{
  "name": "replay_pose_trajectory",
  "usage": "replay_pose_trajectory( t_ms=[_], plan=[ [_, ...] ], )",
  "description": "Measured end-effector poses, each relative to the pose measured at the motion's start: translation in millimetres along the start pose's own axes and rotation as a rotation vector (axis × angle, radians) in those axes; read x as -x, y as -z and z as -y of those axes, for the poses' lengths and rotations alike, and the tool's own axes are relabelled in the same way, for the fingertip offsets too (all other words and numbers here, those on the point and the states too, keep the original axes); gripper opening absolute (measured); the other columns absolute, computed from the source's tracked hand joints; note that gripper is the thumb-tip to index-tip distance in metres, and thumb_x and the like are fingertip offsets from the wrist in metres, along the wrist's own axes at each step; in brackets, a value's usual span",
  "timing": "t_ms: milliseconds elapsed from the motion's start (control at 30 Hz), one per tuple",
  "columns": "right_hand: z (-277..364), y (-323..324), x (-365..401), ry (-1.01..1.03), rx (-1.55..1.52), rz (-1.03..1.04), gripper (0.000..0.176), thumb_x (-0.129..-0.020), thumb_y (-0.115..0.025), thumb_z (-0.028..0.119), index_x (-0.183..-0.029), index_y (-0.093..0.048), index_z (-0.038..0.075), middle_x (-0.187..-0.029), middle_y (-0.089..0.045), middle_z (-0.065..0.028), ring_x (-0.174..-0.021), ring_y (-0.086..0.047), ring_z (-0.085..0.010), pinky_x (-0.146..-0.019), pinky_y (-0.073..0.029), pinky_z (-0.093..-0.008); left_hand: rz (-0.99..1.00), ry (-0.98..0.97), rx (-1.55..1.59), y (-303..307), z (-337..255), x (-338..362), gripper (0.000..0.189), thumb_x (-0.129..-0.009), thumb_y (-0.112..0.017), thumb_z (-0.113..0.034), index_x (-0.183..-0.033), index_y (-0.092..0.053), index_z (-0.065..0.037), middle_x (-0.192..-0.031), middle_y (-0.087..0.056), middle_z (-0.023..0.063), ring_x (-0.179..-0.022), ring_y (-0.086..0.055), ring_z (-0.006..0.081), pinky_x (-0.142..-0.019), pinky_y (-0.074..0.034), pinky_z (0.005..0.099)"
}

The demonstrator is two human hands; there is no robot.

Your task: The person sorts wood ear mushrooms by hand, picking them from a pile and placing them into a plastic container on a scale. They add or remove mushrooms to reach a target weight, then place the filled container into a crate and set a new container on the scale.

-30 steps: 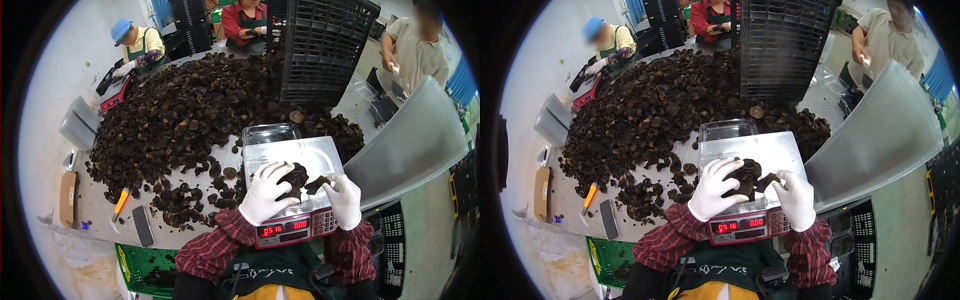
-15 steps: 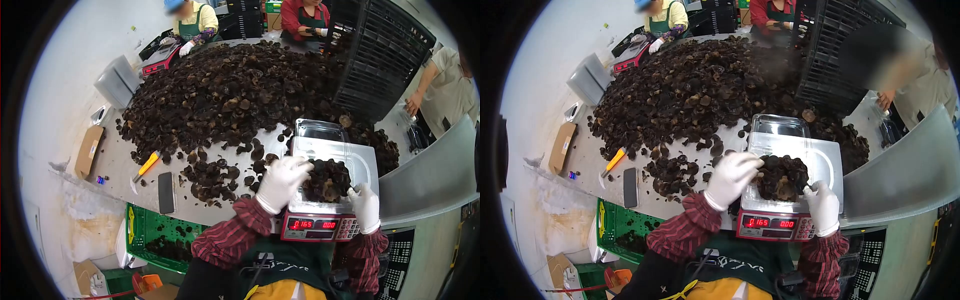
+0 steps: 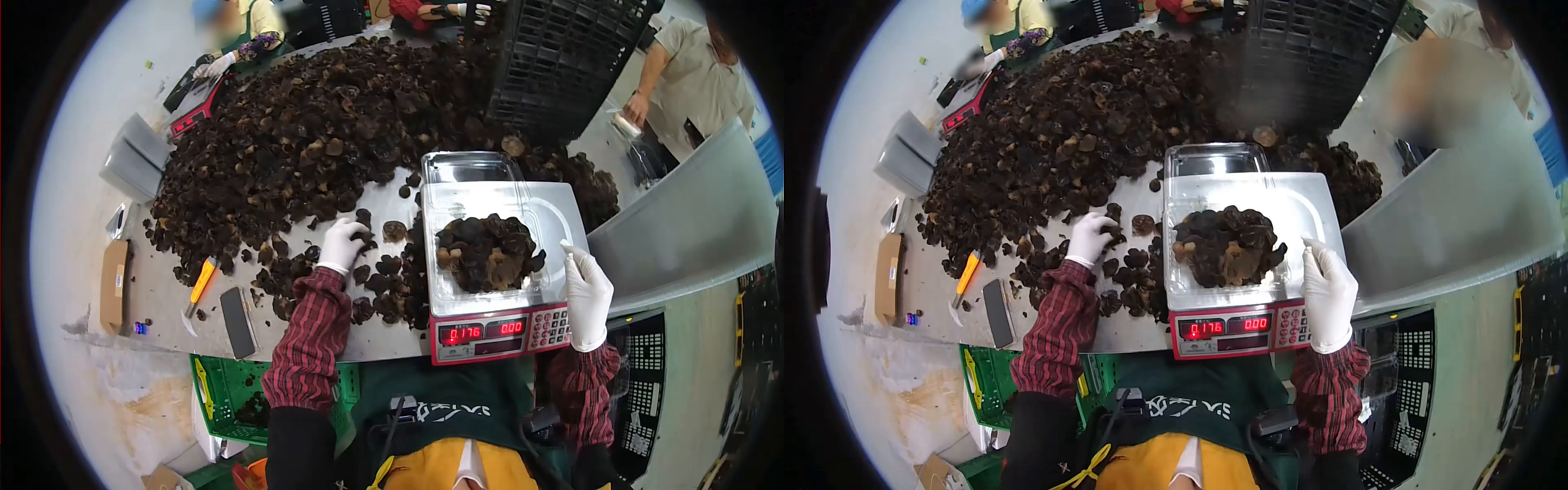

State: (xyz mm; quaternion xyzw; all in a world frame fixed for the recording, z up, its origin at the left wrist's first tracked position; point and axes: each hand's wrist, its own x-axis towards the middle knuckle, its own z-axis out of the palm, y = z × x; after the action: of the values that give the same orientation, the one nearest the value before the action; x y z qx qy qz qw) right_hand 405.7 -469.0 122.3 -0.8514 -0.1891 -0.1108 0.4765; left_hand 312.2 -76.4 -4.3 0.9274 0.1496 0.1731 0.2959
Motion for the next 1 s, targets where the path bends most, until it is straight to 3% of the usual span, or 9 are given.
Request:
replay_pose_trajectory(
  t_ms=[100, 167, 300, 400, 433, 567, 833, 900, 1000],
  plan=[
    [0.4, 2.6, 1.8, -0.122, -0.091, -0.012, 0.018, -0.092, -0.058, 0.006, -0.108, -0.066, 0.001, -0.077, -0.056, 0.0047, -0.055, -0.036, -0.0005, -0.048, -0.032, -0.0173, -0.097, 0.038, 0.108, 16.6, -15.1, -4.2, 0.023, -0.066, -0.071, -0.006, -0.089, -0.069, -0.007, -0.097, -0.063, 0.0124, -0.085, -0.063, 0.0276, -0.076, -0.051, 0.0326],
    [0.9, 3.2, 1.7, -0.144, -0.051, -0.011, 0.017, -0.092, -0.058, 0.007, -0.106, -0.067, 0.001, -0.078, -0.057, 0.0044, -0.059, -0.037, -0.0008, -0.051, -0.033, -0.0170, -0.106, 0.107, 0.291, 37.1, -68.9, -6.0, 0.027, -0.066, -0.073, -0.005, -0.093, -0.068, -0.006, -0.102, -0.059, 0.0112, -0.079, -0.060, 0.0150, -0.067, -0.050, 0.0269],
    [-3.2, -5.0, 4.0, -0.134, -0.053, -0.031, 0.016, -0.092, -0.059, 0.007, -0.102, -0.066, -0.002, -0.077, -0.059, 0.0022, -0.066, -0.044, -0.0030, -0.059, -0.039, -0.0181, -0.173, -0.392, 0.220, 53.8, -183.9, -5.1, 0.026, -0.067, -0.074, -0.009, -0.092, -0.068, -0.007, -0.106, -0.059, 0.0134, -0.090, -0.059, 0.0243, -0.074, -0.050, 0.0326],
    [2.9, -7.6, 6.1, -0.044, -0.004, -0.009, 0.014, -0.091, -0.059, 0.006, -0.100, -0.067, -0.002, -0.075, -0.062, -0.0021, -0.063, -0.045, -0.0030, -0.056, -0.040, -0.0196, 0.006, -0.552, 0.099, 24.7, -223.6, -1.7, 0.025, -0.073, -0.071, -0.021, -0.095, -0.068, -0.009, -0.112, -0.058, 0.0123, -0.105, -0.054, 0.0290, -0.088, -0.044, 0.0378],
    [11.6, -5.3, 6.3, -0.087, -0.019, 0.034, 0.016, -0.090, -0.058, 0.007, -0.101, -0.065, -0.003, -0.075, -0.065, -0.0127, -0.065, -0.058, -0.0101, -0.061, -0.047, -0.0244, 0.089, -0.570, -0.004, 10.5, -224.9, -2.0, 0.026, -0.075, -0.070, -0.025, -0.097, -0.067, -0.010, -0.114, -0.057, 0.0117, -0.108, -0.052, 0.0291, -0.091, -0.041, 0.0391],
    [-8.4, -7.6, 14.1, -0.163, -0.093, 0.004, 0.021, -0.090, -0.059, 0.009, -0.107, -0.063, -0.003, -0.069, -0.061, -0.0103, -0.060, -0.054, -0.0103, -0.059, -0.046, -0.0254, 0.115, -0.586, 0.102, 7.1, -220.5, -8.2, 0.029, -0.076, -0.069, -0.029, -0.099, -0.068, -0.011, -0.122, -0.056, 0.0109, -0.114, -0.048, 0.0296, -0.096, -0.036, 0.0427],
    [-19.8, -20.3, 16.9, -0.225, -0.080, 0.036, 0.033, -0.089, -0.063, 0.020, -0.113, -0.060, -0.002, -0.067, -0.056, -0.0129, -0.057, -0.053, -0.0196, -0.057, -0.045, -0.0312, 0.072, -0.525, 0.106, 1.3, -224.9, -27.7, 0.024, -0.074, -0.070, -0.019, -0.095, -0.068, -0.006, -0.098, -0.066, 0.0069, -0.097, -0.058, 0.0239, -0.084, -0.044, 0.0340],
    [-11.6, -19.2, 16.6, -0.208, -0.055, 0.027, 0.031, -0.087, -0.065, 0.020, -0.109, -0.062, -0.002, -0.066, -0.057, -0.0120, -0.056, -0.053, -0.0174, -0.055, -0.045, -0.0303, 0.049, -0.543, 0.034, -8.2, -222.1, -29.1, 0.022, -0.074, -0.071, -0.014, -0.094, -0.068, -0.006, -0.093, -0.066, 0.0083, -0.092, -0.060, 0.0250, -0.083, -0.045, 0.0325],
    [10.0, -8.4, 19.6, -0.126, 0.059, -0.069, 0.023, -0.082, -0.071, 0.018, -0.096, -0.066, 0.001, -0.065, -0.057, -0.0092, -0.053, -0.054, -0.0170, -0.053, -0.046, -0.0299, -0.109, -0.430, 0.354, 3.9, -219.0, -32.7, 0.022, -0.072, -0.069, -0.003, -0.093, -0.068, -0.005, -0.090, -0.066, 0.0091, -0.087, -0.061, 0.0241, -0.078, -0.049, 0.0322]
  ],
)
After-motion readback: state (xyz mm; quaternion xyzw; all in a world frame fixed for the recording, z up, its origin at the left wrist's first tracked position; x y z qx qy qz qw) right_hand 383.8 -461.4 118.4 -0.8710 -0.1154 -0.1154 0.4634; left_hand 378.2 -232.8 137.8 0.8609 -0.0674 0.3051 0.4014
